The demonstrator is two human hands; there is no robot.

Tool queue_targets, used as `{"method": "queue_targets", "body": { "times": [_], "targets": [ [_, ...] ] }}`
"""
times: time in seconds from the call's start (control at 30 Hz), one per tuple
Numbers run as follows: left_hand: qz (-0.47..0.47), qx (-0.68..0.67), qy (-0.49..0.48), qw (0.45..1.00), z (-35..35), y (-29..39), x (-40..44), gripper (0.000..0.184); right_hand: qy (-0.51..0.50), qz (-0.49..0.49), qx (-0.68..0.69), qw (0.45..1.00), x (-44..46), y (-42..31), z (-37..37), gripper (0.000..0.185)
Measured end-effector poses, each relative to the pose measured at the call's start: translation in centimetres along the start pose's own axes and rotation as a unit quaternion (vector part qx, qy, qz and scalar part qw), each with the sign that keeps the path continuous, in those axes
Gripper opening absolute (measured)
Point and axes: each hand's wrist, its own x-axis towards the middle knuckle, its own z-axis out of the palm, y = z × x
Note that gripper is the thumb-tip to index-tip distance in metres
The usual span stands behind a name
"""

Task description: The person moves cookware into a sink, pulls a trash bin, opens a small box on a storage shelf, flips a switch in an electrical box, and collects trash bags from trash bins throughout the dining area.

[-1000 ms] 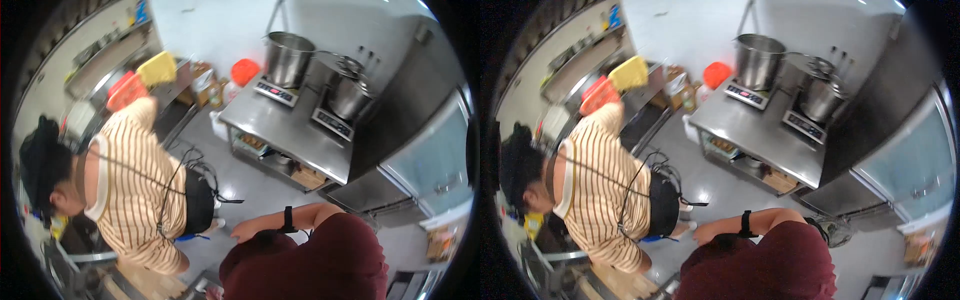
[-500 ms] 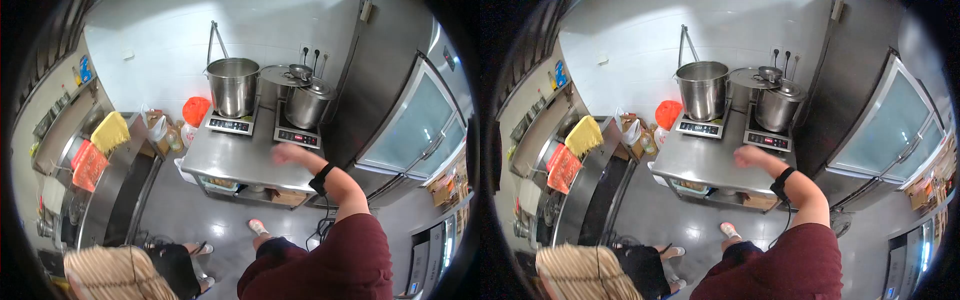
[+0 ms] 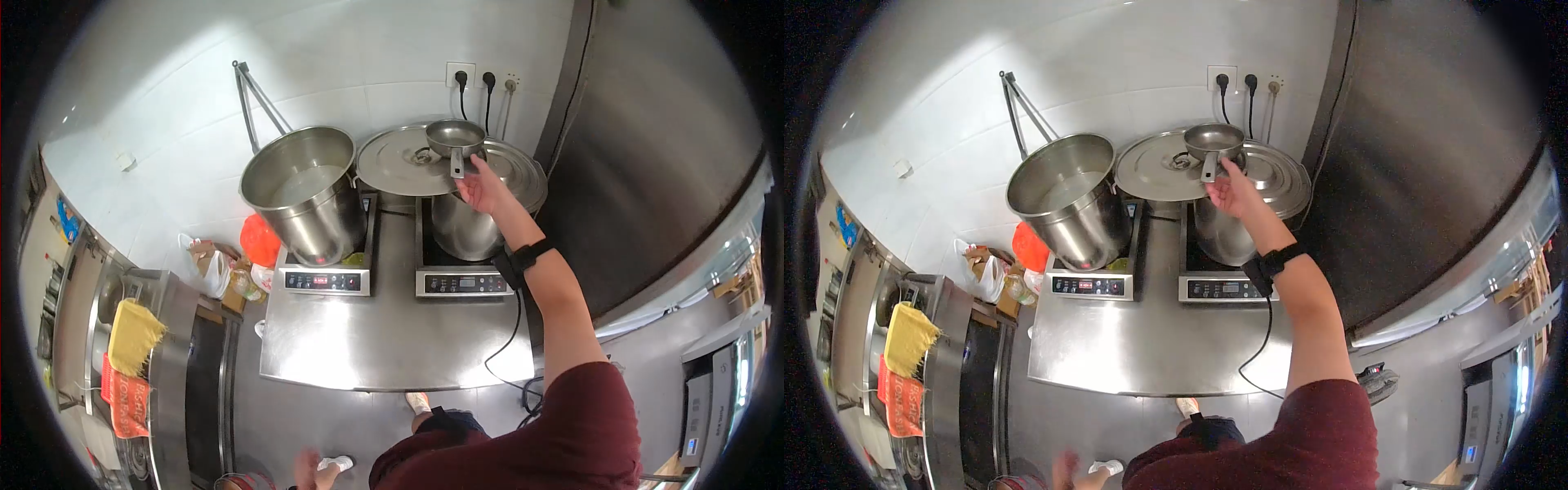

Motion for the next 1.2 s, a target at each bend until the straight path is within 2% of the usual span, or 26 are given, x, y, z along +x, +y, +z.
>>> {"method": "queue_targets", "body": {
  "times": [0.07,0.1,0.13,0.17,0.23,0.3,0.33,0.4,0.47,0.5,0.57,0.63,0.7,0.73,0.77,0.83,0.97,1.07,1.2],
  "targets": [
    [0.101,0.059,-0.076,0.990,5.2,8.3,2.3,0.021,-0.081,0.040,-0.028,0.995,2.6,-0.3,-1.7,0.040],
    [0.116,0.155,-0.117,0.974,10.3,15.0,2.1,0.032,-0.063,0.040,-0.024,0.997,1.7,-0.3,-0.6,0.037],
    [0.181,0.003,-0.204,0.962,14.4,17.7,4.0,0.043,-0.048,0.041,-0.031,0.998,1.7,-0.1,-0.2,0.036],
    [0.169,0.057,-0.242,0.954,18.1,21.0,5.1,0.044,-0.033,0.041,-0.040,0.998,1.8,0.1,0.1,0.036],
    [0.070,0.030,-0.292,0.953,26.7,25.7,7.1,0.044,-0.004,0.039,-0.022,0.999,2.7,0.3,1.0,0.037],
    [0.044,-0.020,-0.382,0.923,34.1,28.8,8.2,0.056,0.025,0.028,0.043,0.998,3.9,0.7,1.8,0.039],
    [0.030,-0.051,-0.421,0.905,38.1,29.8,8.6,0.062,-0.033,0.027,0.081,0.996,5.2,0.2,1.4,0.047],
    [-0.071,-0.131,-0.363,0.920,45.9,31.7,9.3,0.068,-0.009,0.010,0.119,0.993,5.9,-1.1,2.6,0.038],
    [-0.158,-0.193,-0.301,0.920,52.3,35.4,7.9,0.062,0.001,0.028,0.131,0.991,8.5,-1.1,1.3,0.030],
    [-0.122,-0.233,-0.315,0.912,54.2,35.9,8.1,0.057,0.004,0.032,0.133,0.991,9.8,-1.9,1.2,0.026],
    [-0.058,-0.317,-0.343,0.882,58.3,36.5,9.4,0.045,-0.014,-0.042,0.098,0.994,8.5,-2.2,0.7,0.021],
    [-0.059,-0.331,-0.430,0.838,59.4,36.6,9.4,0.036,0.010,-0.019,0.114,0.993,4.7,-2.9,0.6,0.018],
    [-0.070,-0.342,-0.479,0.806,58.5,36.4,8.6,0.028,0.003,-0.055,0.044,0.998,-0.6,-3.7,0.6,0.017],
    [-0.080,-0.340,-0.497,0.794,58.1,36.8,7.6,0.025,0.049,-0.094,-0.060,0.993,-3.4,-4.1,1.5,0.021],
    [-0.071,-0.346,-0.515,0.781,57.5,37.2,6.4,0.023,0.090,-0.133,-0.100,0.982,-6.0,-4.2,2.0,0.023],
    [-0.049,-0.348,-0.558,0.752,56.6,38.5,4.9,0.020,0.093,-0.192,-0.151,0.965,-9.2,-4.4,1.6,0.027],
    [-0.097,-0.339,-0.551,0.756,52.9,41.7,5.1,0.018,0.120,-0.261,-0.165,0.943,-15.8,-5.7,4.4,0.031],
    [-0.051,-0.308,-0.529,0.789,48.0,45.4,4.6,0.018,0.103,-0.285,-0.156,0.940,-18.0,-5.5,5.4,0.033],
    [0.022,-0.318,-0.514,0.796,42.2,46.3,7.9,0.013,0.088,-0.275,-0.172,0.942,-18.0,-4.2,6.5,0.034]
  ]
}}
